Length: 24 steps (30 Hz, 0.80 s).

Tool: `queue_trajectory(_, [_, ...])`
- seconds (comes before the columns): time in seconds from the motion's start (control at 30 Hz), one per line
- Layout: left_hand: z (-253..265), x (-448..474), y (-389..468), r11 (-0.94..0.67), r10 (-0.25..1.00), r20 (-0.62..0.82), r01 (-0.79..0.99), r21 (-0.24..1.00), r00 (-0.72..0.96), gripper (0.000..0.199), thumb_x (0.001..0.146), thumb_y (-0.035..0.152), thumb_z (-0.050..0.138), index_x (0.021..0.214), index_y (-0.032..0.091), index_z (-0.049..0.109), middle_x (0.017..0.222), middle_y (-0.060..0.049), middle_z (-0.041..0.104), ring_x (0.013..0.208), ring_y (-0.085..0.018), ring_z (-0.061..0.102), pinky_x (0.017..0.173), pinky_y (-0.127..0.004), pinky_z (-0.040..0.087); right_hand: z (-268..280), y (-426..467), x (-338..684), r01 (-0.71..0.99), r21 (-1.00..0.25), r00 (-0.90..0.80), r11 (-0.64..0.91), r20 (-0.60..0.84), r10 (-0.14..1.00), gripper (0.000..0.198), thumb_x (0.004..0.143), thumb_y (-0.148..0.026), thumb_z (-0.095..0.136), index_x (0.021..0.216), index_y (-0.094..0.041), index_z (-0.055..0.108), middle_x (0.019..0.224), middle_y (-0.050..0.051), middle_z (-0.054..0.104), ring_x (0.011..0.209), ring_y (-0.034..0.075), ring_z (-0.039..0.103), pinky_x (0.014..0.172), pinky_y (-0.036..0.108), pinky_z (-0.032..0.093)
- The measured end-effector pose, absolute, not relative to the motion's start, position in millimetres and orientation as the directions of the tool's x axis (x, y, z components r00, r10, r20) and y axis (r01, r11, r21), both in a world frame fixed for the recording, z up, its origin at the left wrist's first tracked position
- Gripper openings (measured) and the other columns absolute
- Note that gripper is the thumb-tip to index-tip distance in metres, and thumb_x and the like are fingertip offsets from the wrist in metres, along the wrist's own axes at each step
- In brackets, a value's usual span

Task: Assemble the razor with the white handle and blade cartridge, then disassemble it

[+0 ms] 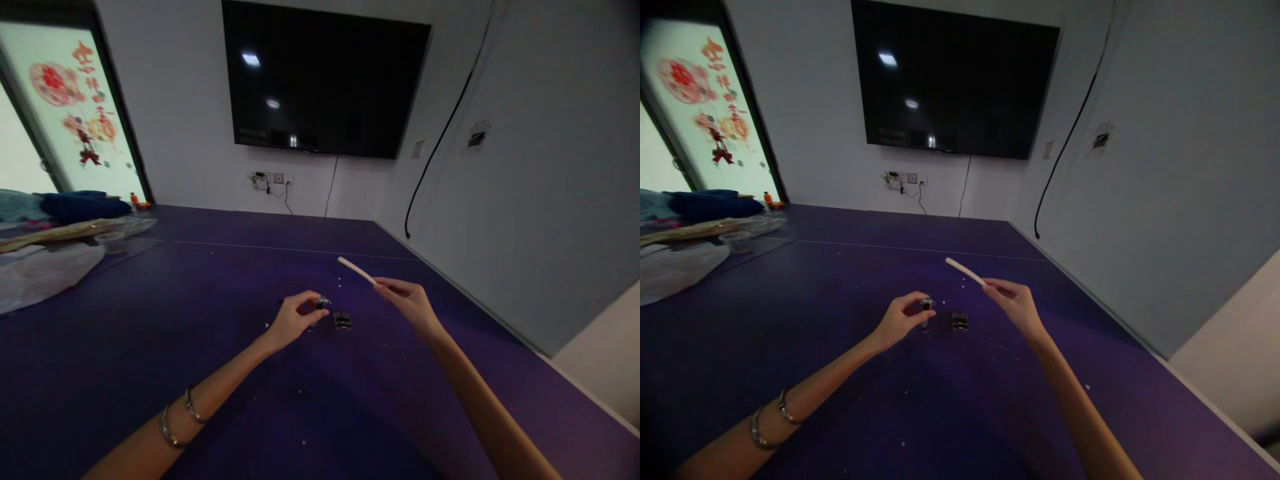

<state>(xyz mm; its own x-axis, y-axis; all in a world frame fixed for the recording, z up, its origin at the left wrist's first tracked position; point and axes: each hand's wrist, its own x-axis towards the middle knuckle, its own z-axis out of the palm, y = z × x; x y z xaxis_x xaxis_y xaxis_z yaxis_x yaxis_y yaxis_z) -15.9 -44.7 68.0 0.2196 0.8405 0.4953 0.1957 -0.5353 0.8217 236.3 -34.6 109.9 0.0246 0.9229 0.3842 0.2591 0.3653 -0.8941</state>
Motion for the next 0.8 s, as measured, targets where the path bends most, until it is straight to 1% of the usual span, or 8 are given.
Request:
queue_trajectory(0.13, [69, -14, -49, -0.571, 0.821, 0.552, 0.207, 0.795, 0.145, 0.019, 0.075, 0.034, 0.060, 0.085, 0.018, 0.059, 0.068, 0.002, 0.056, 0.060, -0.009, 0.053, 0.055, -0.020, 0.042, 112, -40, 227, 0.020, -0.950, 0.139, 0.312, 0.311, 0.940, 0.034, 0.061, -0.034, 0.073, 0.091, -0.017, 0.070, 0.070, 0.002, 0.064, 0.057, 0.010, 0.049, 0.056, 0.025, 0.040])
queue_trajectory(0.27, [67, -11, -51, -0.509, 0.859, 0.500, 0.087, 0.856, 0.106, 0.021, 0.080, 0.037, 0.054, 0.089, 0.018, 0.051, 0.057, 0.006, 0.051, 0.041, -0.006, 0.048, 0.042, -0.018, 0.038, 122, -57, 209, -0.347, -0.925, 0.041, 0.156, 0.152, 0.988, 0.035, 0.061, -0.030, 0.074, 0.093, -0.020, 0.066, 0.072, -0.001, 0.059, 0.052, 0.005, 0.045, 0.058, 0.025, 0.043])
queue_trajectory(0.33, [65, -11, -50, -0.456, 0.887, 0.450, 0.047, 0.889, 0.101, 0.023, 0.080, 0.039, 0.052, 0.090, 0.019, 0.049, 0.057, 0.007, 0.052, 0.034, -0.005, 0.042, 0.036, -0.017, 0.031, 127, -66, 199, -0.454, -0.889, -0.027, 0.061, 0.082, 0.996, 0.034, 0.062, -0.028, 0.073, 0.094, -0.021, 0.064, 0.072, -0.003, 0.057, 0.048, 0.003, 0.042, 0.053, 0.022, 0.043])
queue_trajectory(0.4, [65, -10, -49, -0.428, 0.903, 0.424, 0.055, 0.902, 0.070, 0.025, 0.079, 0.040, 0.053, 0.090, 0.018, 0.050, 0.054, 0.007, 0.051, 0.033, -0.004, 0.038, 0.035, -0.017, 0.027, 128, -73, 190, -0.514, -0.858, -0.080, -0.020, 0.024, 0.997, 0.032, 0.063, -0.025, 0.072, 0.093, -0.021, 0.061, 0.070, -0.004, 0.055, 0.044, 0.001, 0.037, 0.045, 0.017, 0.038])
queue_trajectory(0.47, [66, -10, -47, -0.429, 0.903, 0.430, 0.090, 0.899, 0.012, 0.025, 0.077, 0.040, 0.056, 0.086, 0.016, 0.054, 0.049, 0.008, 0.046, 0.037, -0.005, 0.038, 0.038, -0.017, 0.027, 127, -78, 183, -0.555, -0.825, -0.147, -0.106, -0.028, 0.989, 0.027, 0.065, -0.021, 0.070, 0.090, -0.020, 0.059, 0.067, -0.005, 0.054, 0.040, 0.000, 0.032, 0.037, 0.013, 0.028])
queue_trajectory(0.57, [68, -9, -46, -0.414, 0.906, 0.421, 0.111, 0.903, -0.049, 0.030, 0.077, 0.044, 0.055, 0.078, 0.014, 0.060, 0.049, 0.007, 0.040, 0.043, -0.006, 0.037, 0.042, -0.018, 0.027, 117, -83, 177, -0.597, -0.768, -0.267, -0.231, -0.082, 0.960, 0.020, 0.068, -0.016, 0.066, 0.084, -0.018, 0.054, 0.065, -0.005, 0.053, 0.037, -0.001, 0.027, 0.032, 0.011, 0.018])
queue_trajectory(0.7, [65, -9, -44, -0.352, 0.933, 0.352, 0.021, 0.936, -0.073, 0.044, 0.082, 0.052, 0.041, 0.078, 0.014, 0.061, 0.050, 0.005, 0.037, 0.043, -0.007, 0.033, 0.040, -0.019, 0.025, 99, -92, 172, -0.625, -0.689, -0.379, -0.367, -0.143, 0.914, 0.013, 0.072, -0.017, 0.060, 0.082, -0.017, 0.050, 0.060, -0.005, 0.050, 0.034, 0.000, 0.021, 0.030, 0.011, 0.011])
queue_trajectory(0.8, [59, -9, -43, -0.372, 0.927, 0.371, -0.021, 0.928, -0.050, 0.041, 0.082, 0.052, 0.041, 0.080, 0.015, 0.058, 0.054, 0.005, 0.037, 0.045, -0.007, 0.034, 0.041, -0.018, 0.027, 87, -101, 166, -0.628, -0.645, -0.411, -0.436, -0.201, 0.889, 0.015, 0.076, -0.024, 0.058, 0.087, -0.017, 0.051, 0.052, -0.008, 0.042, 0.033, 0.000, 0.019, 0.031, 0.012, 0.009])
